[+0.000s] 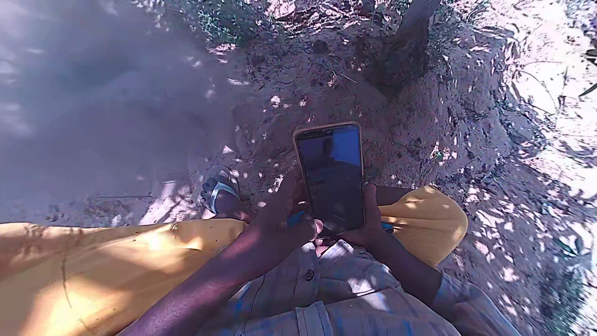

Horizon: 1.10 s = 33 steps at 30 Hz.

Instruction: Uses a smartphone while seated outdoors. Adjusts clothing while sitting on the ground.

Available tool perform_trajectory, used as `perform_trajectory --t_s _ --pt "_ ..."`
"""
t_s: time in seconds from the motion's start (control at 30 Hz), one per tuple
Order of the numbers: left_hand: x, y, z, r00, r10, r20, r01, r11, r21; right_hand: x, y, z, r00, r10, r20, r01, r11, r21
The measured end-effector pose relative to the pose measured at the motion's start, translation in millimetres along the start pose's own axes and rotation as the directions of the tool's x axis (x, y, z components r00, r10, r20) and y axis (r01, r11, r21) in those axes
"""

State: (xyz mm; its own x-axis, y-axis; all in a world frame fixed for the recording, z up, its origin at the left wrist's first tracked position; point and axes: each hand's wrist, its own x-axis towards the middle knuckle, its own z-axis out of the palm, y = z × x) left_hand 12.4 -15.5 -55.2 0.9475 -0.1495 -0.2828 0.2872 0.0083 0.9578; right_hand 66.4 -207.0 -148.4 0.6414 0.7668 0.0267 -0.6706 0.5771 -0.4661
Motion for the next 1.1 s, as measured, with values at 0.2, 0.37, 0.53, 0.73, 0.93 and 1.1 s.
perform_trajectory --t_s 0.2,0.37,0.53,0.73,0.93,1.1 --pt "0.9 -1.5 -3.6 0.989 0.146 -0.001 -0.146 0.986 -0.078 4.0 -2.9 -0.2 0.984 0.092 0.154 -0.102 0.993 0.058" --pt "-2.3 -0.8 -5.9 0.989 0.147 -0.025 -0.148 0.988 -0.047 3.7 -3.3 -1.1 0.979 0.127 0.161 -0.134 0.99 0.038" --pt "-3.6 -2.7 -7.0 0.985 0.173 -0.019 -0.174 0.981 -0.08 3.8 -3.6 2.1 0.984 0.081 0.158 -0.08 0.997 -0.018" --pt "-6.7 1.4 -5.9 0.984 0.175 -0.033 -0.177 0.981 -0.073 4.4 -2.9 2.1 0.974 0.083 0.212 -0.089 0.996 0.021" --pt "-6.4 1.3 -5.9 0.98 0.199 -0.023 -0.2 0.978 -0.062 3.0 -3.6 2.1 0.982 0.085 0.166 -0.085 0.996 -0.011" --pt "-6.9 2.5 -5.1 0.986 0.162 -0.032 -0.164 0.982 -0.092 2.2 -4.2 4.0 0.985 0.074 0.154 -0.073 0.997 -0.016"
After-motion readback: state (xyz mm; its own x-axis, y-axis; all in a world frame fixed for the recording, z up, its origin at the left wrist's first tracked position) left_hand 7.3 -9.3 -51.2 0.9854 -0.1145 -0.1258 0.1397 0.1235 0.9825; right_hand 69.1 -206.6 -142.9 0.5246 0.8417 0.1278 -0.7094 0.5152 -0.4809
